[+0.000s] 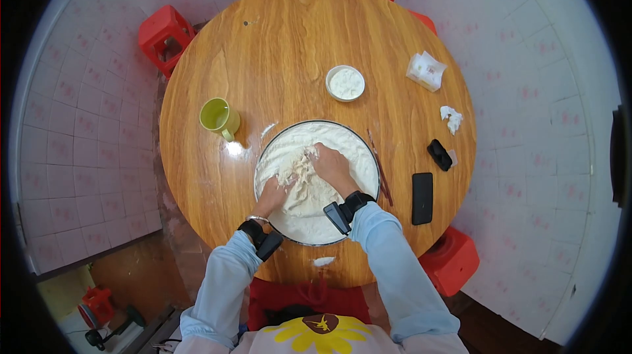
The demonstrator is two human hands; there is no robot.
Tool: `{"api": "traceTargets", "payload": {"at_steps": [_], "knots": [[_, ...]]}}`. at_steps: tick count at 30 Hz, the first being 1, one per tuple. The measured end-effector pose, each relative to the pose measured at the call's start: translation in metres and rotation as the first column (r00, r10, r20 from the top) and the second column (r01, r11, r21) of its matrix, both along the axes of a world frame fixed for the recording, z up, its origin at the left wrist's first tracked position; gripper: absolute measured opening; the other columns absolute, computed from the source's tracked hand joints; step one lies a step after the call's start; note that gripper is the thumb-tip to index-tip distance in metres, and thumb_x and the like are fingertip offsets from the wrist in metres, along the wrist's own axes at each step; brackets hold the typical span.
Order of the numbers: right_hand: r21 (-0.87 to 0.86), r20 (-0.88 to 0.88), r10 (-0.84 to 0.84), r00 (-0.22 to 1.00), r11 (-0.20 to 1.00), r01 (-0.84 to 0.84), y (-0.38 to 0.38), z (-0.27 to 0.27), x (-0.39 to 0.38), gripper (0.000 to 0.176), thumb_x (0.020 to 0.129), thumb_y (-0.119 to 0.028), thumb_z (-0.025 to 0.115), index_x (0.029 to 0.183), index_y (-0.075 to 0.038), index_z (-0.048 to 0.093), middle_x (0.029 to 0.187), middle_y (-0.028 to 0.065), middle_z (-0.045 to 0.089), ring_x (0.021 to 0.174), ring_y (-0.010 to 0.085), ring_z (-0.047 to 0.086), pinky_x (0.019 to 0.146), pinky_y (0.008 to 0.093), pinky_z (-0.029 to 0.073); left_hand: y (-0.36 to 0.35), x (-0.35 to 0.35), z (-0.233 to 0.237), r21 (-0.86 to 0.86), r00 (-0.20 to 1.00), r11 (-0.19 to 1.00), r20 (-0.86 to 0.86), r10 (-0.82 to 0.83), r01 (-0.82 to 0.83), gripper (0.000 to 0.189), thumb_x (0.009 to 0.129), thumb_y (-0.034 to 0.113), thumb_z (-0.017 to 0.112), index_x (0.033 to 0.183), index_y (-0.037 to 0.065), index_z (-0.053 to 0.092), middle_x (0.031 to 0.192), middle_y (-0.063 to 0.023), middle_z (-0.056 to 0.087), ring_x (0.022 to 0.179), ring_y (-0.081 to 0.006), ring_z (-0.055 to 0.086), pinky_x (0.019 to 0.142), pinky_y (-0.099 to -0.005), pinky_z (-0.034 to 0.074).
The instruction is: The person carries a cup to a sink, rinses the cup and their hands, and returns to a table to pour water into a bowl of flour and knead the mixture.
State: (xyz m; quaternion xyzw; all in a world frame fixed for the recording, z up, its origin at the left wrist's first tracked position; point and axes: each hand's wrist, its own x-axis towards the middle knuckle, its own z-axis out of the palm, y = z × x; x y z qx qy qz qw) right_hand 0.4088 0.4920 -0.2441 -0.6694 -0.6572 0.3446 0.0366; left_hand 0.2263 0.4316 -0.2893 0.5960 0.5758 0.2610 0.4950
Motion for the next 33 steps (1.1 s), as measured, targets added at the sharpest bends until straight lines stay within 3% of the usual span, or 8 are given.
{"api": "traceTargets", "payload": {"at_steps": [3,9,12,14,17,24,27,33], "knots": [[-0.133,-0.009,-0.037,0.999,0.990,0.036,0.003,-0.003,0.002,0.045,0.088,-0.043,0.049,0.110,-0.004,0.055,0.109,0.0209,0.060,0.096,0.0364,0.059,0.080,0.0448,0.047,0.001,-0.003,0.004,-0.071,0.998,0.997,0.067,0.017,-0.012,0.040,0.089,0.031,0.058,0.113,-0.001,0.057,0.108,-0.0200,0.062,0.100,-0.0342,0.058,0.087,-0.0364,0.043],[0.110,-0.276,0.092,0.957,0.992,-0.064,-0.006,-0.015,0.042,0.031,0.084,-0.025,0.058,0.108,-0.006,0.059,0.107,0.0153,0.059,0.105,0.0305,0.054,0.087,0.0406,0.044,-0.013,-0.007,0.024,-0.094,0.996,0.992,0.036,-0.076,0.079,0.064,0.083,0.035,0.065,0.128,-0.003,0.040,0.114,-0.0234,0.057,0.104,-0.0322,0.056,0.090,-0.0350,0.042],[0.358,-0.086,0.258,0.962,0.909,-0.212,-0.001,0.004,0.056,0.028,0.080,-0.012,0.057,0.107,-0.007,0.061,0.108,0.0113,0.058,0.106,0.0285,0.052,0.088,0.0385,0.043,-0.017,0.003,0.034,0.024,0.996,0.996,0.021,-0.086,0.085,0.070,0.080,0.031,0.068,0.130,-0.005,0.035,0.115,-0.0269,0.054,0.107,-0.0359,0.053,0.091,-0.0356,0.041],[0.544,0.014,0.429,0.903,0.754,-0.367,0.009,0.002,0.062,0.030,0.078,-0.007,0.054,0.107,-0.009,0.061,0.110,0.0095,0.058,0.108,0.0272,0.052,0.089,0.0382,0.043,-0.021,0.009,0.033,0.082,0.988,0.996,-0.150,-0.027,0.039,0.067,0.079,0.026,0.070,0.128,-0.006,0.037,0.114,-0.0288,0.052,0.108,-0.0400,0.051,0.092,-0.0379,0.041],[0.595,0.064,0.506,0.860,0.672,-0.440,0.020,-0.009,0.065,0.030,0.079,-0.007,0.056,0.109,-0.008,0.060,0.111,0.0129,0.058,0.107,0.0295,0.052,0.092,0.0388,0.041,-0.028,0.012,0.023,0.135,0.981,0.991,-0.185,0.050,-0.025,0.067,0.078,0.024,0.070,0.126,-0.010,0.037,0.113,-0.0313,0.051,0.105,-0.0427,0.051,0.090,-0.0409,0.041],[0.579,0.097,0.399,0.912,0.722,-0.378,0.000,-0.032,0.084,0.030,0.080,-0.005,0.052,0.109,-0.007,0.059,0.108,0.0119,0.055,0.104,0.0293,0.050,0.088,0.0398,0.041,-0.021,0.016,0.013,0.051,0.986,0.993,-0.124,0.113,-0.107,0.065,0.079,0.020,0.069,0.124,-0.013,0.036,0.115,-0.0334,0.049,0.107,-0.0435,0.050,0.091,-0.0417,0.041],[0.497,-0.044,0.181,0.983,0.857,-0.135,-0.044,-0.040,0.088,0.025,0.075,-0.002,0.058,0.099,-0.004,0.058,0.097,0.0155,0.051,0.094,0.0336,0.049,0.082,0.0406,0.041,-0.021,0.017,-0.007,0.163,0.979,0.978,-0.136,0.150,-0.127,0.062,0.080,0.017,0.068,0.124,-0.012,0.036,0.115,-0.0331,0.049,0.106,-0.0444,0.050,0.091,-0.0424,0.041],[0.460,-0.156,0.208,0.966,0.881,-0.116,-0.092,-0.023,0.081,0.028,0.077,-0.002,0.057,0.105,-0.002,0.057,0.104,0.0180,0.053,0.101,0.0352,0.049,0.087,0.0419,0.041,-0.005,0.022,0.018,0.287,0.975,0.957,-0.204,0.093,-0.031,0.057,0.079,0.011,0.066,0.126,-0.008,0.038,0.120,-0.0299,0.046,0.114,-0.0427,0.044,0.097,-0.0431,0.036]]}}
